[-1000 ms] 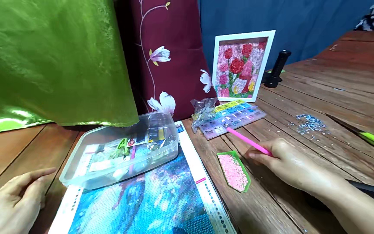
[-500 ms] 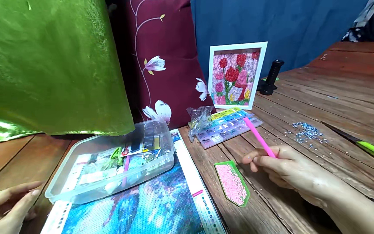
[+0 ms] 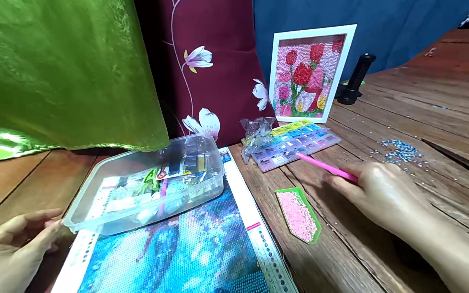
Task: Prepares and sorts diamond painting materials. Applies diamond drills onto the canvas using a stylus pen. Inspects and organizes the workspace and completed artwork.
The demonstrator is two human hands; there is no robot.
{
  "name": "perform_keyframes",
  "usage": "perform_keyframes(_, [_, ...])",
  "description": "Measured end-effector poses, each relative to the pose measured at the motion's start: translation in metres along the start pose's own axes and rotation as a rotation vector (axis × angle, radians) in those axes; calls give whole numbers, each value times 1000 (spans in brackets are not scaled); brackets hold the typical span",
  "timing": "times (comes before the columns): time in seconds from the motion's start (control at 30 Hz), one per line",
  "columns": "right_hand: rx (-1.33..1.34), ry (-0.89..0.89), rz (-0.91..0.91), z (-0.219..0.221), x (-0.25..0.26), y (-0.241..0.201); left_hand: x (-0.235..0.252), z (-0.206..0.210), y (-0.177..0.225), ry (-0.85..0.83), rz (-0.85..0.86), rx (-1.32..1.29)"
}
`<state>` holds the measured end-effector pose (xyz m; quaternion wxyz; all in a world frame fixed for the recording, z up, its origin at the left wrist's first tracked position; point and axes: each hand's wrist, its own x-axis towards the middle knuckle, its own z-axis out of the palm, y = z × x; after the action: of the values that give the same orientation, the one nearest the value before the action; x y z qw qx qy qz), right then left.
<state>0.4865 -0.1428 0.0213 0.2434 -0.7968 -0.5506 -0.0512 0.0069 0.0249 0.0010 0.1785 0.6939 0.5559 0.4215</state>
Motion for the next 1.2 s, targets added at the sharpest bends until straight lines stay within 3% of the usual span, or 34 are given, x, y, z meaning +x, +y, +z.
perform_keyframes(0.13, [782,-97,221,-5,-2,-13,-1,3,3,16,-39,-36])
perform_keyframes(0.2, [880,-134,217,-2,-6,-16,-2,4,9,26,-68,-54])
perform_keyframes(0.3, [797,-118,134,10,-15,-18,-3,6,18,37,-110,-71])
perform_keyframes(0.47, [737,156,-54,39,-31,-17,-1,0,6,-15,-26,-2])
perform_keyframes(0.57, [650,222,-145,45,-32,-14,0,-1,9,-17,-32,29])
perform_keyframes(0.77, [454,175,-175,52,-33,-8,-1,2,11,-14,-39,-2])
perform_keyframes(1.2, [409,138,-183,52,-33,-7,-2,6,19,13,-90,-6])
